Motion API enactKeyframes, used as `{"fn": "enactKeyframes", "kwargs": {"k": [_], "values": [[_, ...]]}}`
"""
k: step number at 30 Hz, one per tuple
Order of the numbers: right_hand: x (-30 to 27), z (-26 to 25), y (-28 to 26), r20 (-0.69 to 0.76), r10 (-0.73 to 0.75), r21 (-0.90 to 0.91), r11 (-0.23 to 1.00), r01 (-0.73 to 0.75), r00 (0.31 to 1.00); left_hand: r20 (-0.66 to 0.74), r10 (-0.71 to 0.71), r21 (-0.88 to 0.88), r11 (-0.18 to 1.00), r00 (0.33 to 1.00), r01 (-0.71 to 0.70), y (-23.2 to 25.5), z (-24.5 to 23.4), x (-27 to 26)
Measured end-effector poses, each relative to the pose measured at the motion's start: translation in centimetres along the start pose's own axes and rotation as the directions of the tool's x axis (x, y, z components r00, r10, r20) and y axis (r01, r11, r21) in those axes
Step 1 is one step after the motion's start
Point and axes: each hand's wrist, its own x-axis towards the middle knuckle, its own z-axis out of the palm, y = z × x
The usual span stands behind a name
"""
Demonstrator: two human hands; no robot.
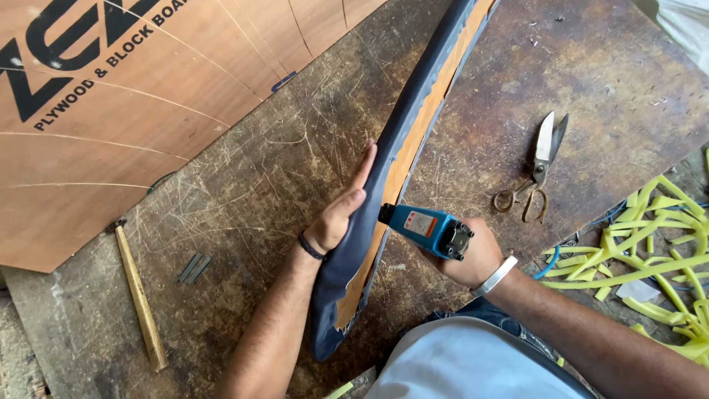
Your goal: The person attaches a black edge strip to a curved wooden board using a pneumatic nail gun. They repeatedly staple the strip along the edge, reposition the board, and use a hammer to tap the strip into place.
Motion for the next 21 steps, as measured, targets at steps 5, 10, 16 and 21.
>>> {"fn": "enactKeyframes", "kwargs": {"k": [5,10,16,21], "values": [[0.0,-0.9,-0.2,-0.055,-0.058,0.057,0.996,0.061,0.997,0.019,-0.118,0.198,0.974,0.993,0.112,0.5,0.8,0.2],[1.3,-1.1,2.1,0.068,0.087,-0.056,0.995,-0.083,0.994,0.005,-0.262,0.143,0.955,0.965,0.259,1.2,0.3,0.4],[3.2,1.7,7.8,0.003,0.172,-0.420,0.894,-0.155,0.985,-0.033,-0.264,-0.035,0.964,0.964,0.263,3.3,0.8,-4.8],[2.8,3.6,8.4,-0.017,0.035,-0.346,0.937,-0.039,0.999,-0.253,-0.328,0.140,0.919,0.910,0.370,6.4,3.7,-10.1]]}}
